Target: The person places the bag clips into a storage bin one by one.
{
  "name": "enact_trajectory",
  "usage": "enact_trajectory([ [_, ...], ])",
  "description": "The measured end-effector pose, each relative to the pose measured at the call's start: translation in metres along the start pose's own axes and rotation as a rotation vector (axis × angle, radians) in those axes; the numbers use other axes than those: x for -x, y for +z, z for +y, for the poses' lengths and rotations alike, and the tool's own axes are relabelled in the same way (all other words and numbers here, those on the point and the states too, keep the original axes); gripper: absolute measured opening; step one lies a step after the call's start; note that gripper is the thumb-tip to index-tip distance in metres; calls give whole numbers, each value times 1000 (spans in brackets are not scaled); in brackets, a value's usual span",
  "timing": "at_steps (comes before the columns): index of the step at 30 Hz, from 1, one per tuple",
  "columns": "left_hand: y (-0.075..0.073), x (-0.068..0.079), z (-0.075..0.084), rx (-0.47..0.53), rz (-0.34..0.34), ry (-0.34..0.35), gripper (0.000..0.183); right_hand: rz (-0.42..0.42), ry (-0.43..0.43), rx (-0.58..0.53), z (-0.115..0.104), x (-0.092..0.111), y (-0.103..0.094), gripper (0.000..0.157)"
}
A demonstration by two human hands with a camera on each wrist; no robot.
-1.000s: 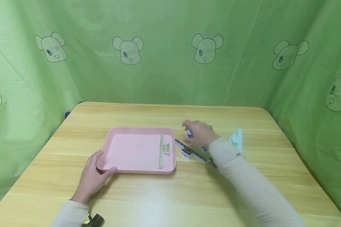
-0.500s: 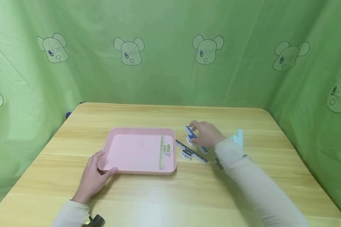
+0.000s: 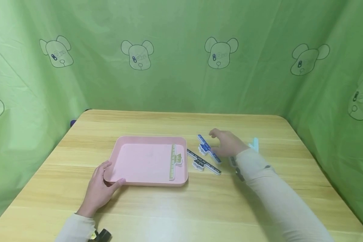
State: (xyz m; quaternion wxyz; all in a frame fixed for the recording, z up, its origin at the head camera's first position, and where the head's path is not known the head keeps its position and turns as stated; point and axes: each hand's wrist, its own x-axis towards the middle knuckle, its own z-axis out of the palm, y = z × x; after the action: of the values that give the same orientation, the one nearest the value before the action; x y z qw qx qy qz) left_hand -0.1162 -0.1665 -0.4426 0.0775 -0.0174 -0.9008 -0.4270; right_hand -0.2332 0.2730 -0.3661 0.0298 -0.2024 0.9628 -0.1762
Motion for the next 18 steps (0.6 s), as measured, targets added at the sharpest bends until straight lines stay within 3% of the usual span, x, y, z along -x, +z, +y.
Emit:
enact_trajectory([
  [9,0,-2,-1,1,-2,2,85,-4,-13,5,15,3,1,57],
  [18,0,-1,0,11,-2,-4,84,-67,68,25,24,2,4,60],
])
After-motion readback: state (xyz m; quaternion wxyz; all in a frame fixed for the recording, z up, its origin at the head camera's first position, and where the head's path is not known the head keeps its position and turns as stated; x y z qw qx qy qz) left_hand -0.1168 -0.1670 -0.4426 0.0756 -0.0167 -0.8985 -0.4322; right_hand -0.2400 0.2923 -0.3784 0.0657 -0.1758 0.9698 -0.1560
